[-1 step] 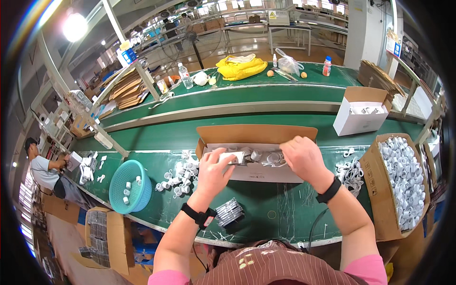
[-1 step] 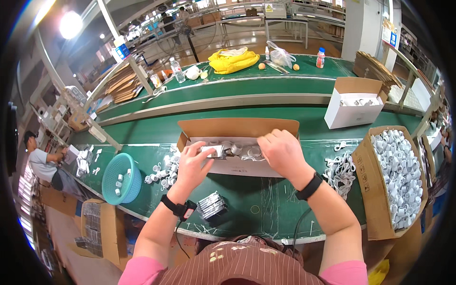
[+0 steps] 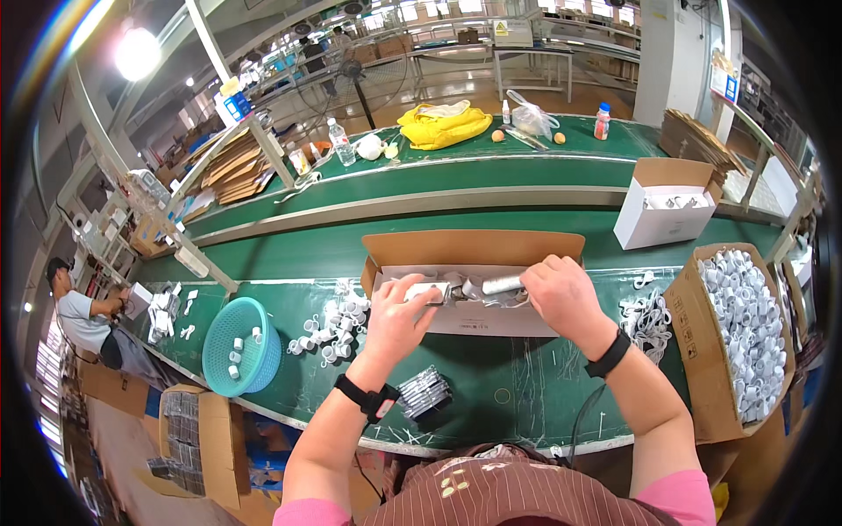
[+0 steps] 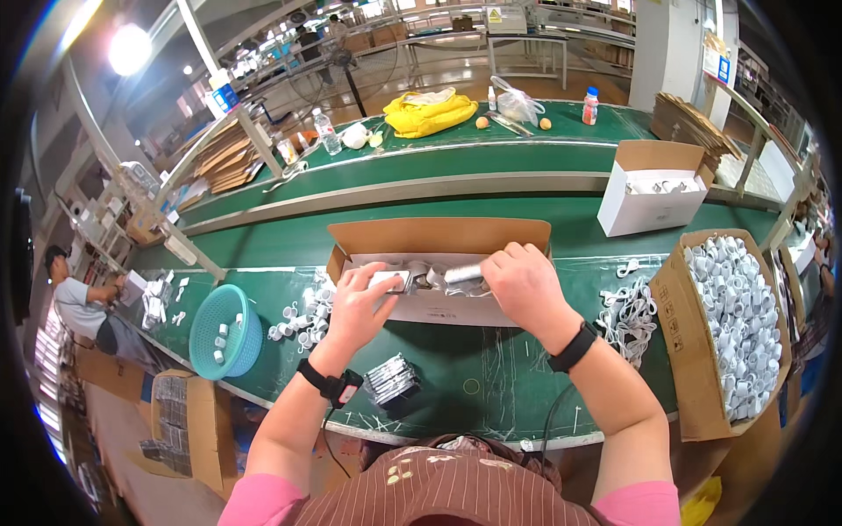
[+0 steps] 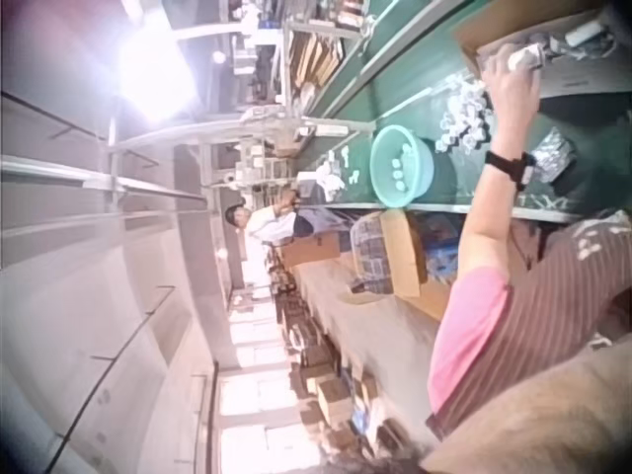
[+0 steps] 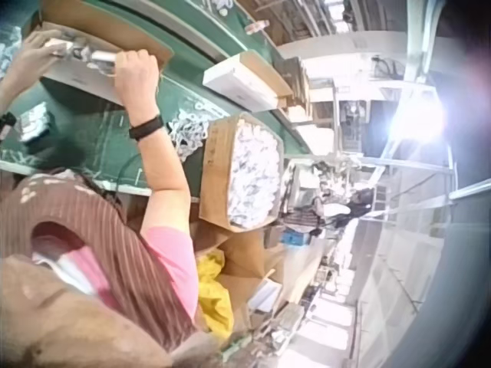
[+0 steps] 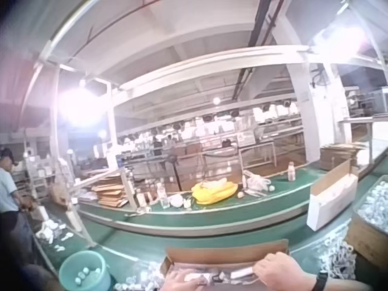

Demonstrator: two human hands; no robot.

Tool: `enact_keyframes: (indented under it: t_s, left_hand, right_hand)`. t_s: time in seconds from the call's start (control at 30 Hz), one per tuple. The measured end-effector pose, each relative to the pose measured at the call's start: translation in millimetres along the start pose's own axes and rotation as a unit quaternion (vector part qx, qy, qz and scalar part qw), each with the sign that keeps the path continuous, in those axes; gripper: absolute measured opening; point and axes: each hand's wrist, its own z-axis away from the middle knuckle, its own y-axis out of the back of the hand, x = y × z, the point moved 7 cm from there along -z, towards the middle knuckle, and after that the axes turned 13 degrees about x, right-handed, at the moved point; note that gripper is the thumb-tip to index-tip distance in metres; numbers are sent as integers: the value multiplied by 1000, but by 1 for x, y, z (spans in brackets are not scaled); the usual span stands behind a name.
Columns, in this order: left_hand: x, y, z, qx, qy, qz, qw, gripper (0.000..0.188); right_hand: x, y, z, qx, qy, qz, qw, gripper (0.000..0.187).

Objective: Assembling small hardware components, manuals, and protective inserts into boxes on a factory conveyor belt.

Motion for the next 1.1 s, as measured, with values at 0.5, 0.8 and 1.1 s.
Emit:
enact_keyframes:
  t_s: [0.5, 0.8, 1.1]
  left_hand:
    - [-64, -2, -10, -44, 35, -2, 998, 13]
    - [-19, 39, 46, -19, 118, 58, 991, 53]
    - [15, -20, 150, -194, 226, 103, 949, 95]
  right_hand:
    - [-140, -64, 45, -166, 51, -249, 953, 42]
    - [-160, -128, 73, -282, -50, -350, 892, 78]
    - [-135, -106, 74, -171, -101, -359, 912, 67]
